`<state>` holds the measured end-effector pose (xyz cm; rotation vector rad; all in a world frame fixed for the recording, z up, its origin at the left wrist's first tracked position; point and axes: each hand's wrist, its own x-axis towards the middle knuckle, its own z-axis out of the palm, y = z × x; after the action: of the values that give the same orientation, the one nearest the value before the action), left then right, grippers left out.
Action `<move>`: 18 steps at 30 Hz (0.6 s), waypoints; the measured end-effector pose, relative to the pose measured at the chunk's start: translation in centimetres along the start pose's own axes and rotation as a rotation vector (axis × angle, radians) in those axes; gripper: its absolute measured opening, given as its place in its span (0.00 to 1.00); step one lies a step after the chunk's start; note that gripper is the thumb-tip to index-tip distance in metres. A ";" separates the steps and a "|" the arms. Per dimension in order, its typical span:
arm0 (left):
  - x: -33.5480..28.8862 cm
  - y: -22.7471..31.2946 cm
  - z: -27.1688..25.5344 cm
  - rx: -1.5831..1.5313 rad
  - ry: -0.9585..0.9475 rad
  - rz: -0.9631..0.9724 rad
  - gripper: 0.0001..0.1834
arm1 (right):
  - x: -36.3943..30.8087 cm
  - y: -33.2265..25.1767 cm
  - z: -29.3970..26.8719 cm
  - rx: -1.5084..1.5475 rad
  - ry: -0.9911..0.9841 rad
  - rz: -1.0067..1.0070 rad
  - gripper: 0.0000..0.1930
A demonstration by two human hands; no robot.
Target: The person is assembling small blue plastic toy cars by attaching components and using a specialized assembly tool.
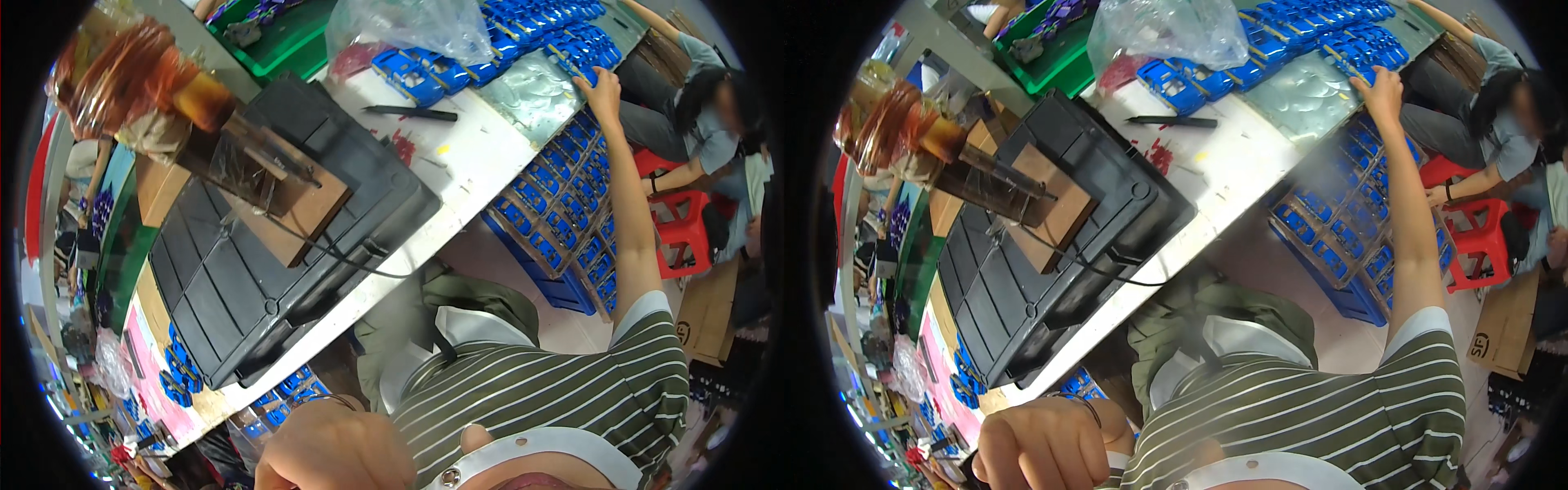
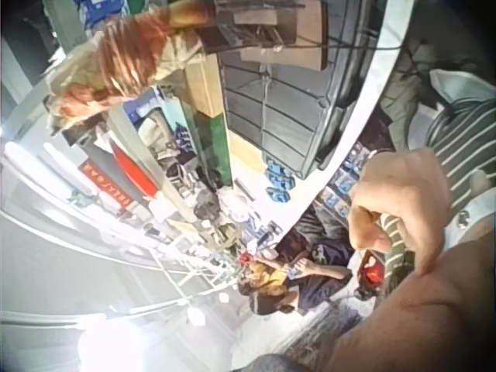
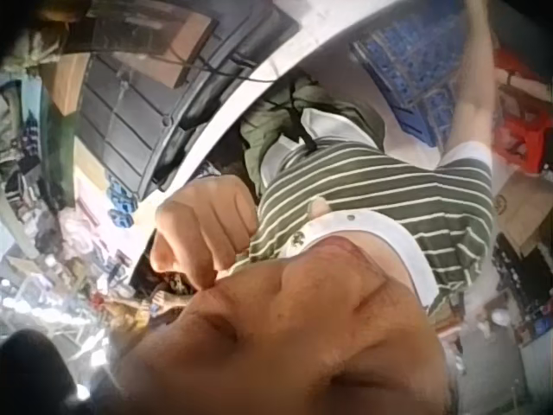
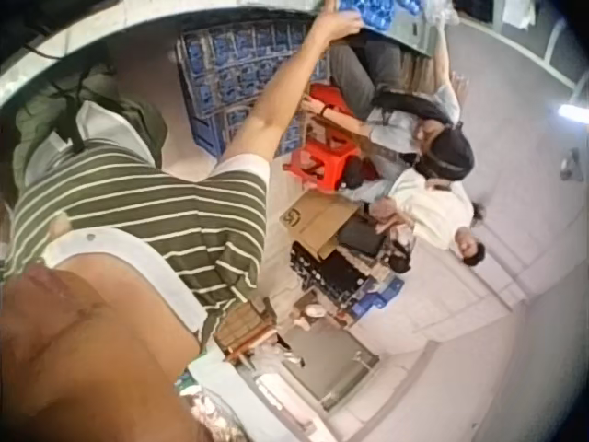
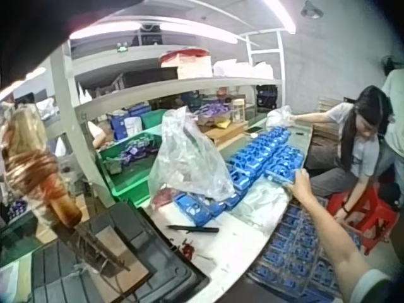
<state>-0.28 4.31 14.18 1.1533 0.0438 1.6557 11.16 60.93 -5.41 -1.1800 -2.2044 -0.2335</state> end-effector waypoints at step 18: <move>-1.7 -8.8 -5.0 1.791 0.384 -0.311 0.38 | -10.1 -14.2 -23.0 0.721 -0.508 -0.414 0.25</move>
<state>2.58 9.25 5.67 1.7920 2.1518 1.2603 14.04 35.91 8.66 -0.3980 -2.5965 0.7189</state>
